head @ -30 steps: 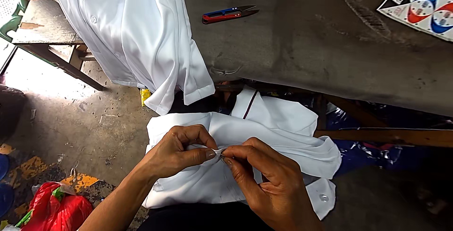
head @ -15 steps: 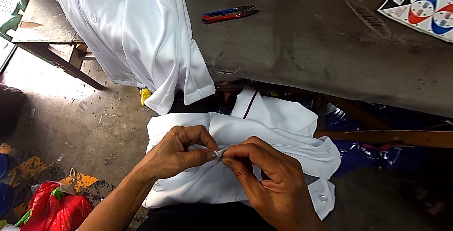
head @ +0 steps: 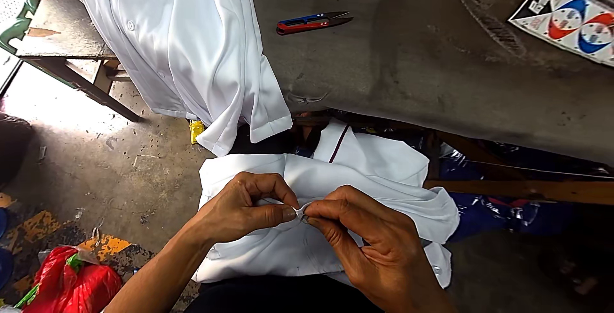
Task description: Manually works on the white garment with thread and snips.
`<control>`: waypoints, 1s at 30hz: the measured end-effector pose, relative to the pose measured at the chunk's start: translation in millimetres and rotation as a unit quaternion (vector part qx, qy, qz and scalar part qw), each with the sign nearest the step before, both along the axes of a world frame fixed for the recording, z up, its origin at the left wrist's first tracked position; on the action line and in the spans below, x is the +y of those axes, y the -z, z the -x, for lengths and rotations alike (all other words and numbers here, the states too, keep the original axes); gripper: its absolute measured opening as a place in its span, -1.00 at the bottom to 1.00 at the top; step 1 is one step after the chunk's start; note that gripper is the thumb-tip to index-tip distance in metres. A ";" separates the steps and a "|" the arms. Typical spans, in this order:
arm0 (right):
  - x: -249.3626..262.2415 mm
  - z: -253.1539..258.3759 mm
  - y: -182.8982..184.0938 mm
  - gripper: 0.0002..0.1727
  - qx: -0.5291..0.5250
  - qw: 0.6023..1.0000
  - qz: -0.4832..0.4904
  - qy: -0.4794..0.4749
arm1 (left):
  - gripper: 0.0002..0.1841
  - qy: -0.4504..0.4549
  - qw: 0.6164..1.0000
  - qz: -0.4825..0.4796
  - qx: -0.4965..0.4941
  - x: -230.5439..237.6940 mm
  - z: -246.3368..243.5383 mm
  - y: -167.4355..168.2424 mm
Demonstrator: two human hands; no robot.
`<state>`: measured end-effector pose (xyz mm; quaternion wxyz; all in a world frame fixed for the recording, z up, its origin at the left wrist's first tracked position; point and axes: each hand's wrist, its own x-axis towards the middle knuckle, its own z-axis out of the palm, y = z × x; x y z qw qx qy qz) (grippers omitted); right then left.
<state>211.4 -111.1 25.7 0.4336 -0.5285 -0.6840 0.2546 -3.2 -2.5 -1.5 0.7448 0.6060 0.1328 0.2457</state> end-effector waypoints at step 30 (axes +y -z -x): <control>3.2 0.5 4.3 -0.85 0.091 0.994 0.057 0.015 | -0.89 -0.024 0.996 0.083 -0.006 -5.4 -0.9 2.2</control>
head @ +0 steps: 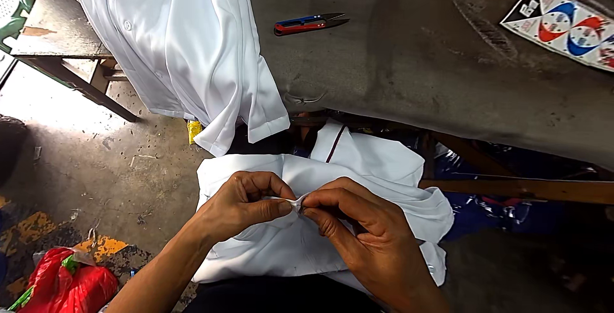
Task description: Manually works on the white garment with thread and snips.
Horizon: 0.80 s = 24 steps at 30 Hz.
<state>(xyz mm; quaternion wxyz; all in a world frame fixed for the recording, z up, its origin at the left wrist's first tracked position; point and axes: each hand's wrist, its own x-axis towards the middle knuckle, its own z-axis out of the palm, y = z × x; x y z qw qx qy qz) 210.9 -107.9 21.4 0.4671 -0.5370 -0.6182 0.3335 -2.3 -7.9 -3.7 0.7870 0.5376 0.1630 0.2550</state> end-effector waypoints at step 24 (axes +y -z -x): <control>-3.9 -1.6 9.2 -0.82 -0.031 0.998 -0.057 -0.013 | -0.92 0.007 1.000 0.003 -0.011 -1.4 -0.3 3.0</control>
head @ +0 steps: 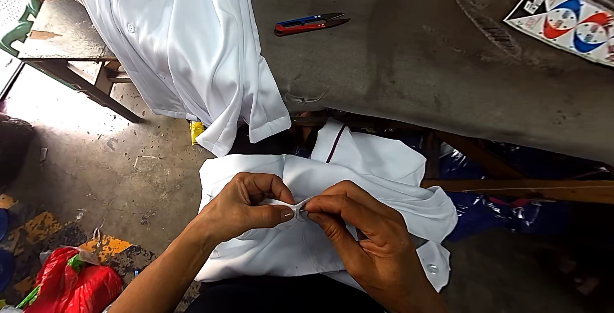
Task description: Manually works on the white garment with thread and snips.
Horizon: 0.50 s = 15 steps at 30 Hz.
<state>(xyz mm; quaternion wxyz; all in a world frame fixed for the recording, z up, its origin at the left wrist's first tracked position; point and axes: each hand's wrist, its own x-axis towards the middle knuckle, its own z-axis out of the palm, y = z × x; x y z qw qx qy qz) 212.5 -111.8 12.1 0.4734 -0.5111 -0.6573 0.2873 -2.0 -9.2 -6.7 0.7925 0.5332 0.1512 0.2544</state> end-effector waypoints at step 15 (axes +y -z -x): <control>3.8 7.4 -9.1 -0.88 0.056 0.997 0.053 0.011 | -0.94 -0.028 0.999 -0.026 -0.024 -6.7 -5.9 -3.1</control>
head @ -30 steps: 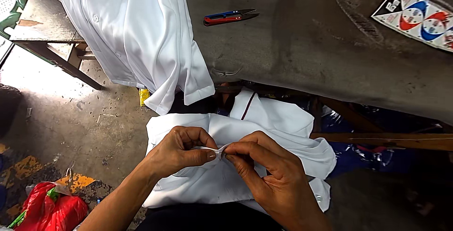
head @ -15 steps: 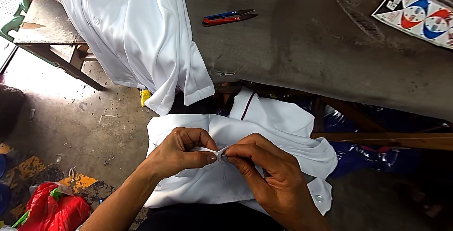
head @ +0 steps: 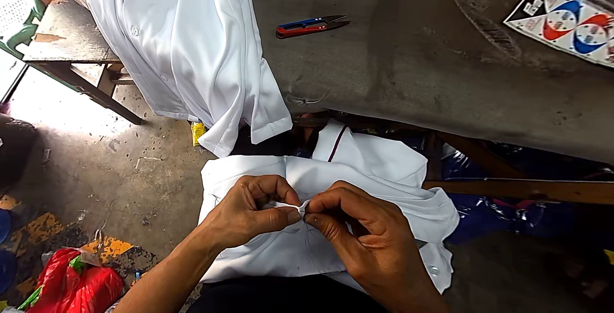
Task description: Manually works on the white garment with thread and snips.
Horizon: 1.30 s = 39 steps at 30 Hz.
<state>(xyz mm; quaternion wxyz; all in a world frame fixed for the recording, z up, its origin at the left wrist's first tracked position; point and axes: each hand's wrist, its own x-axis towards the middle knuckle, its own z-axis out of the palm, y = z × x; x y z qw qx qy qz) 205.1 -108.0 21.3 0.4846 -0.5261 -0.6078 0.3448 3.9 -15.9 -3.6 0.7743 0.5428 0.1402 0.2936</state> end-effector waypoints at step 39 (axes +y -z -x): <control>8.3 -14.5 -9.5 -0.84 -0.046 0.997 0.002 -0.064 | -0.93 0.030 0.998 0.048 -0.022 -2.0 -0.2 4.2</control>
